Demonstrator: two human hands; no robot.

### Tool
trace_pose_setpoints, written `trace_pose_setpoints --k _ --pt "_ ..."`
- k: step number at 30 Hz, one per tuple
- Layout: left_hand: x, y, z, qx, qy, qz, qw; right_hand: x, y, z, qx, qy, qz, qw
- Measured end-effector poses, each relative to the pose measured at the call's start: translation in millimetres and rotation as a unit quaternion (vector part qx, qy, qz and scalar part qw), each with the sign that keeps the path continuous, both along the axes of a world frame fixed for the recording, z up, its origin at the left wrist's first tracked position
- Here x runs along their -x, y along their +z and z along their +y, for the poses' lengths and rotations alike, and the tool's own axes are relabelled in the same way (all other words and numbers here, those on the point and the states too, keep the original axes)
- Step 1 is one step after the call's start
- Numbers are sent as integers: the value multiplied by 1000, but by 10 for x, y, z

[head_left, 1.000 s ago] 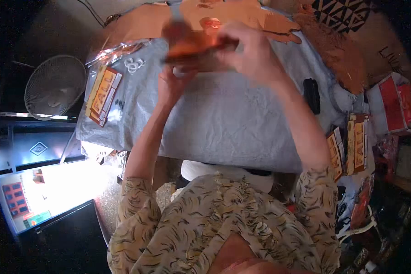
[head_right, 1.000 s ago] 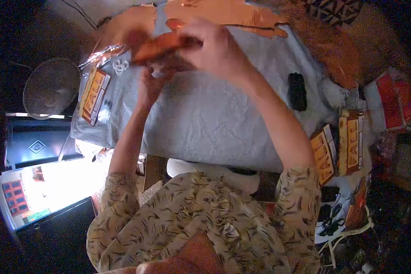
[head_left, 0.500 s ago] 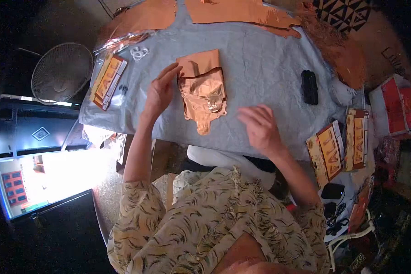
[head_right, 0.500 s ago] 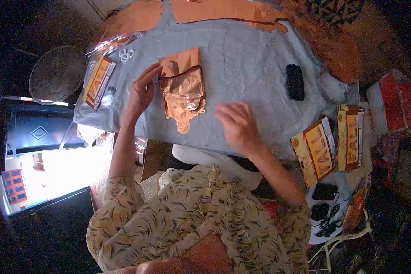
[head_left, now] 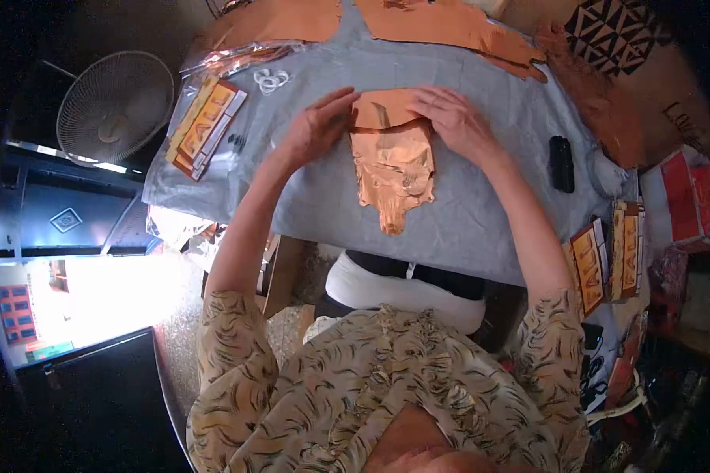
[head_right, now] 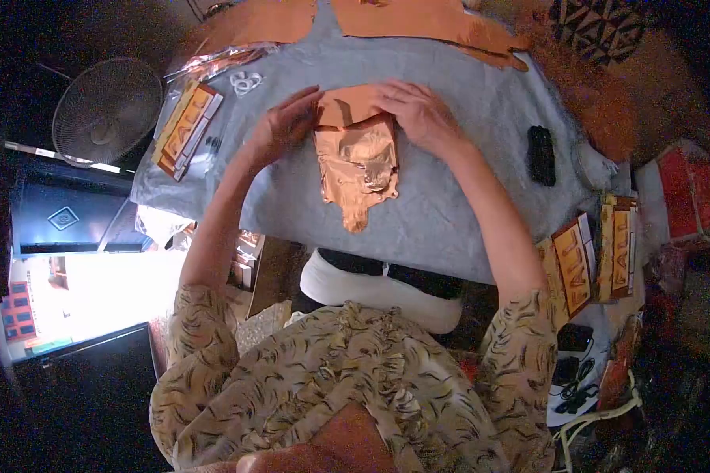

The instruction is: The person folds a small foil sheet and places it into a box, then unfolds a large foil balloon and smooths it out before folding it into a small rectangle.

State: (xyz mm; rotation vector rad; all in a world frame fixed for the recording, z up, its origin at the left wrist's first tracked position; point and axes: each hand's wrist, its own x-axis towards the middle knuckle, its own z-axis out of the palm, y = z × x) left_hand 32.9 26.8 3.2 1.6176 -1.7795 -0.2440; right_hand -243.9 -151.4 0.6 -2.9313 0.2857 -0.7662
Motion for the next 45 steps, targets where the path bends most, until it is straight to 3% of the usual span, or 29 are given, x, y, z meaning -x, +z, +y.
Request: trace_pose_setpoints --k 5,9,11,13,14,15,16,19,23,25,26,28,29,31,33,36,38,39,41,44,45 --pt "-40 -39 -70 2 -70 10 997 23 20 89 46 43 5 998" --pt "31 56 -31 -1 -124 14 992 65 132 299 -1 45 -67 997" --pt "24 74 -75 -10 -141 12 990 58 159 369 -162 -1 -124 979" --pt "4 86 -133 6 -190 -25 981 10 174 366 -159 -56 -134 976" --pt "23 121 -160 8 -191 -24 981 -17 245 362 -254 -108 -138 951" --pt "56 157 -192 -76 -169 93 978 -46 290 349 -346 -158 -140 914" --pt "88 188 -235 -158 -145 206 955 -97 215 256 -423 -115 -197 877" --pt "141 94 -399 -140 -58 142 978 -152 197 100 -470 -189 -177 844" --pt "269 -26 -412 -62 -21 196 978 -175 -36 -144 -477 -263 -121 830" --pt "341 -16 -341 -33 39 138 989 -218 -109 -124 -250 -318 -174 898" --pt "349 -63 -329 -35 38 139 989 -234 -45 -32 -251 -320 -172 897" --pt "372 -186 -301 94 -10 27 995 -260 238 297 -81 -294 -135 943" --pt "407 -178 -273 94 -11 27 995 -288 297 417 -82 -295 -134 942" --pt "536 -126 -199 68 -14 -54 996 -339 364 593 -156 -264 -9 952" --pt "698 -159 -140 19 7 -59 998 -385 232 576 -118 -260 5 958" --pt "821 -174 -114 12 35 -172 984 -397 74 473 -97 -315 40 943" --pt "847 -181 -115 4 31 -198 980 -257 52 353 -221 -354 -3 909" --pt "863 -188 -110 -4 26 -223 974 -147 117 326 -222 -355 -4 908" --pt "887 -192 -114 -4 18 -227 974 140 268 253 -320 -369 -100 867" --pt "950 -170 -132 4 0 -225 974 512 309 231 -270 -410 -190 851" --pt "973 -165 -131 10 -8 -221 975 565 290 278 -193 -447 -200 850"
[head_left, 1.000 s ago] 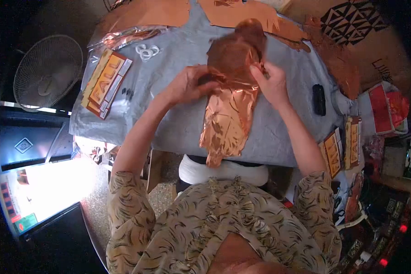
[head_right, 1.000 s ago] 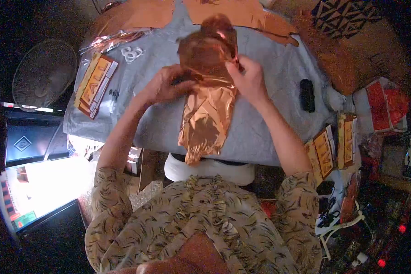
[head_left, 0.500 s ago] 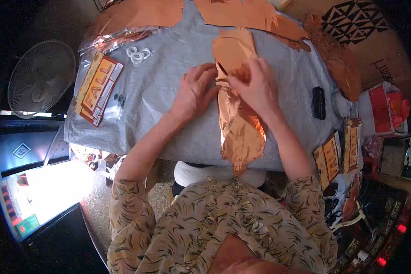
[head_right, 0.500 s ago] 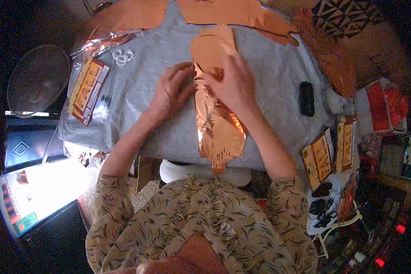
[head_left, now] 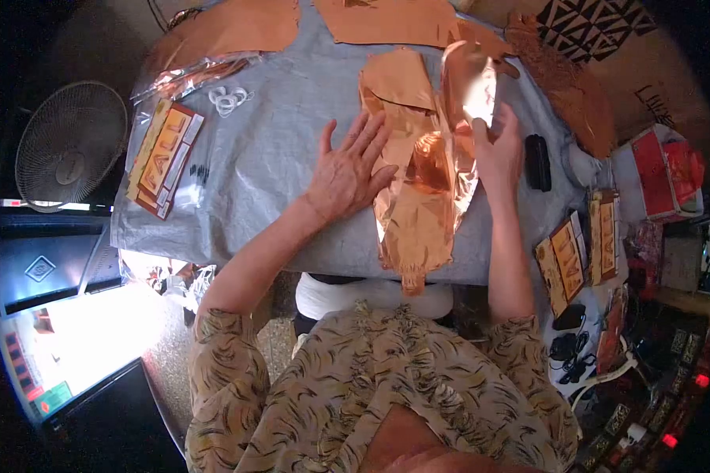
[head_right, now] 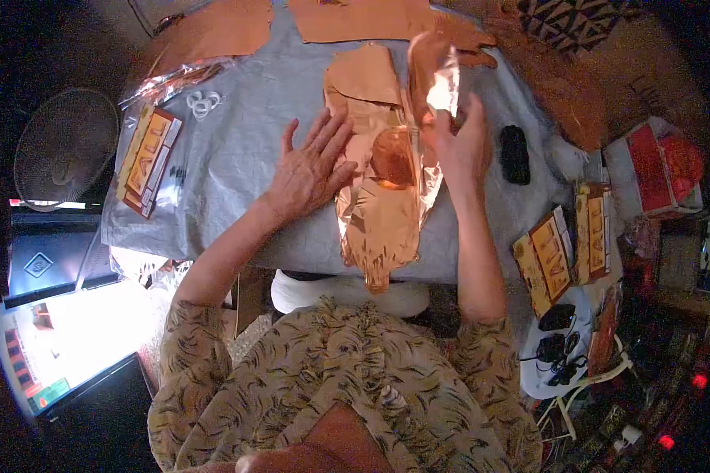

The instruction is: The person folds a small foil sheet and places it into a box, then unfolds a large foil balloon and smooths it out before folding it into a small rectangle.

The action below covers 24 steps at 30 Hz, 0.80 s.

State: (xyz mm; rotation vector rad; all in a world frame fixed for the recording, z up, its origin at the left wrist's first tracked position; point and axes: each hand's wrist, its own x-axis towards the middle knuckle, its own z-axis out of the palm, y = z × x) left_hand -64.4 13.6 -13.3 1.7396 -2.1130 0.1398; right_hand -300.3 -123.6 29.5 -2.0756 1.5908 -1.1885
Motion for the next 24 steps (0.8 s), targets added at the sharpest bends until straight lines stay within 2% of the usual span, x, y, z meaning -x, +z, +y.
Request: trace_pose_setpoints --k 2,3,5,6,8,9,11,15,17,18,20,21,23,24 --pt "62 6 -33 -4 -8 1 1000 108 44 120 134 -37 138 981" --pt "83 8 -56 -8 -13 3 1000 105 49 153 134 -37 137 981" --pt "109 -6 -100 -6 -14 -9 1000 39 44 243 201 139 93 965" --pt "131 -17 -119 -5 -16 -19 1000 -50 124 331 200 135 92 966" --pt "153 -35 -147 -7 -22 -26 999 -270 277 468 177 228 154 945" --pt "153 -50 -157 -10 -24 -30 999 -349 244 481 178 224 153 946" --pt "151 -106 -167 -20 -25 -41 999 -488 88 416 69 247 236 937" --pt "147 -80 -179 -36 -25 -48 998 -610 -90 230 76 228 299 923" --pt "156 -60 -175 -34 -24 -48 998 -609 -91 191 61 165 364 914" --pt "158 -56 -174 -31 -23 -49 998 -559 -85 165 59 164 365 915" --pt "141 -69 -202 -28 -27 -43 998 -353 -72 72 88 43 306 947" --pt "127 -79 -216 -24 -28 -38 999 -222 -83 39 88 44 308 946" --pt "85 -89 -235 -20 -33 -34 999 -1 -108 54 111 -42 310 943" --pt "68 -75 -246 -16 -42 -34 998 22 -33 182 111 -42 311 943"
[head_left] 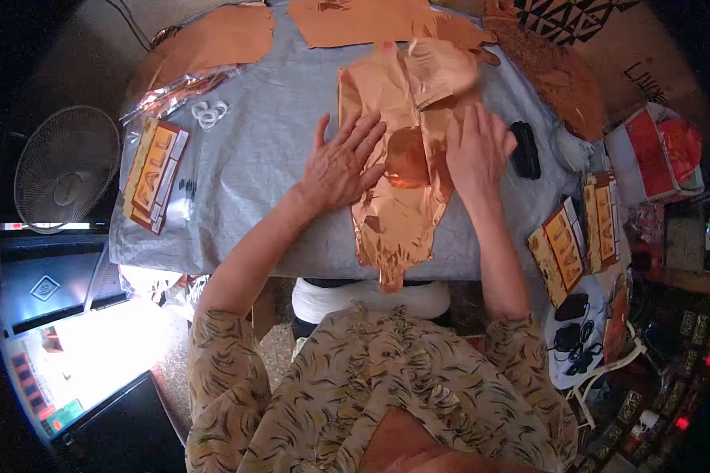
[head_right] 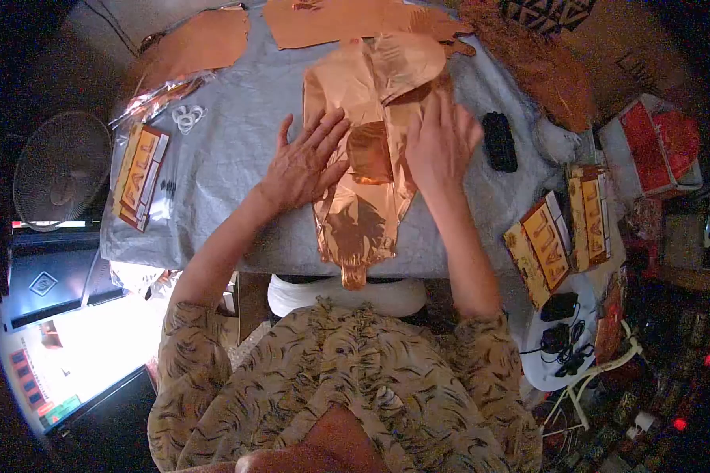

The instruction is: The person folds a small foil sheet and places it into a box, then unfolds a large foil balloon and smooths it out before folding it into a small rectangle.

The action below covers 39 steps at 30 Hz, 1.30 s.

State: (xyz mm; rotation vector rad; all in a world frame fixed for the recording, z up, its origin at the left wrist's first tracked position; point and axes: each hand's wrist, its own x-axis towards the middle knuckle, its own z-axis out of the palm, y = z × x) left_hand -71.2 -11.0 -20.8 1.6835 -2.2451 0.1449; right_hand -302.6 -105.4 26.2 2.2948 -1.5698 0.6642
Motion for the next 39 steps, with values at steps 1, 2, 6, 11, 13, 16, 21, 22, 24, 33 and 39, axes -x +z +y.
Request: trace_pose_setpoints --k 1,2,6,11,13,16,21,22,24,33,39 --pt "-16 15 -11 1 1 1 1000 52 90 182 5 80 -18 997" --pt "-26 37 -14 -17 -5 3 1000 92 146 361 9 160 -35 986" --pt "-29 7 -14 4 -10 1 1000 -71 -95 998 -94 409 -76 904" --pt "-36 0 -24 -1 -12 -23 1000 18 75 793 -142 142 106 974" --pt "-39 12 -18 -8 -4 -20 1000 221 180 654 -106 101 90 985" --pt "-60 30 -22 -25 -13 -7 1000 138 217 625 -68 116 27 991" --pt "-91 112 -57 -10 -37 52 998 -173 -98 646 -166 264 -55 949" --pt "-138 127 -82 -10 -34 51 998 -171 -189 642 -165 267 -55 948" --pt "-288 120 -152 29 5 36 999 -200 -218 644 -162 271 -30 948" --pt "-631 -72 -490 4 71 43 997 -298 -366 627 -183 288 -36 939" --pt "-625 -114 -502 18 65 19 998 -269 -361 604 -195 302 -73 930"
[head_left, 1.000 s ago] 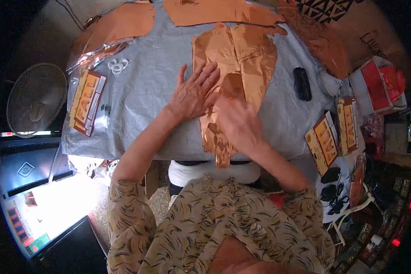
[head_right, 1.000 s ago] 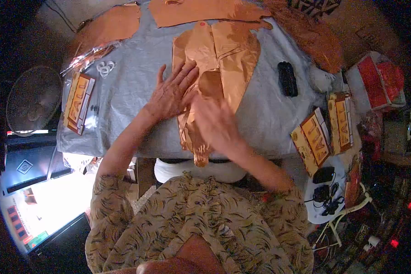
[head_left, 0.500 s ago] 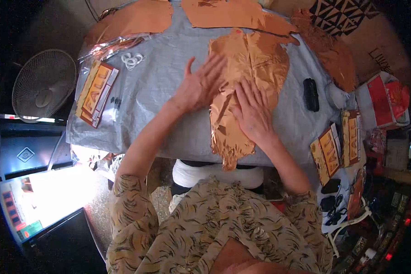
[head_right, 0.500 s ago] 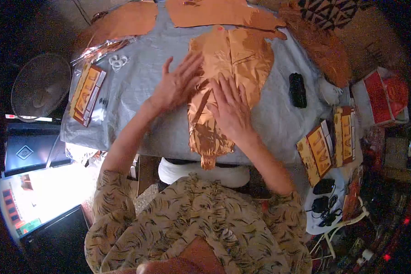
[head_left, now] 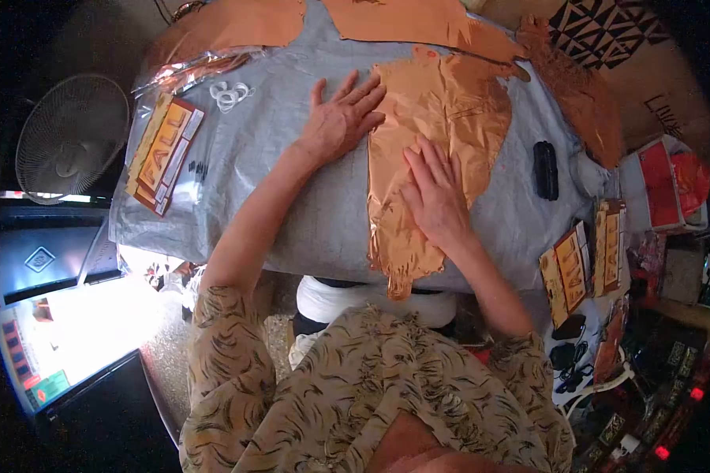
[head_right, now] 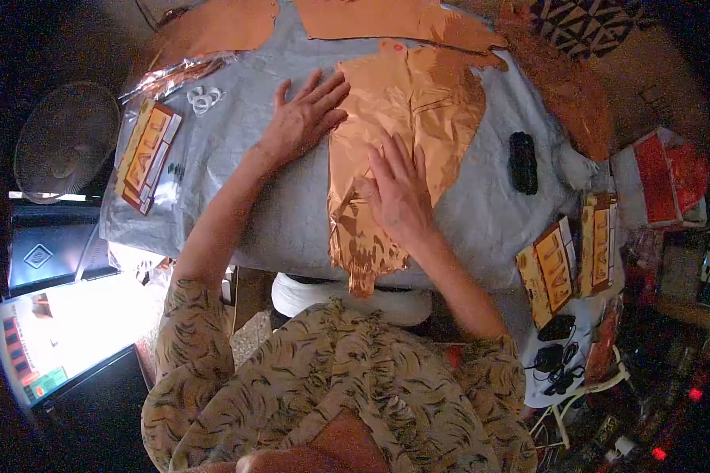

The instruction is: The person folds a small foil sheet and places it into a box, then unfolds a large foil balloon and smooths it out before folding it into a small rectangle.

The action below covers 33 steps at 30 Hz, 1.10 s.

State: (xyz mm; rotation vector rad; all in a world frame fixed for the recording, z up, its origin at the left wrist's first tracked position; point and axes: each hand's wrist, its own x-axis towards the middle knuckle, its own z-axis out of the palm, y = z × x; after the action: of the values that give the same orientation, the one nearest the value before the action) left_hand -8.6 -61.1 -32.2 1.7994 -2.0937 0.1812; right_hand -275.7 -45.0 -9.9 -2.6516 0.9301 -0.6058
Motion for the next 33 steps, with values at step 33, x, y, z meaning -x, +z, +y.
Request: trace_pose_setpoints --k 33 --pt "-46 -18 -57 -14 9 139 990 -256 151 -561 107 88 35 990"
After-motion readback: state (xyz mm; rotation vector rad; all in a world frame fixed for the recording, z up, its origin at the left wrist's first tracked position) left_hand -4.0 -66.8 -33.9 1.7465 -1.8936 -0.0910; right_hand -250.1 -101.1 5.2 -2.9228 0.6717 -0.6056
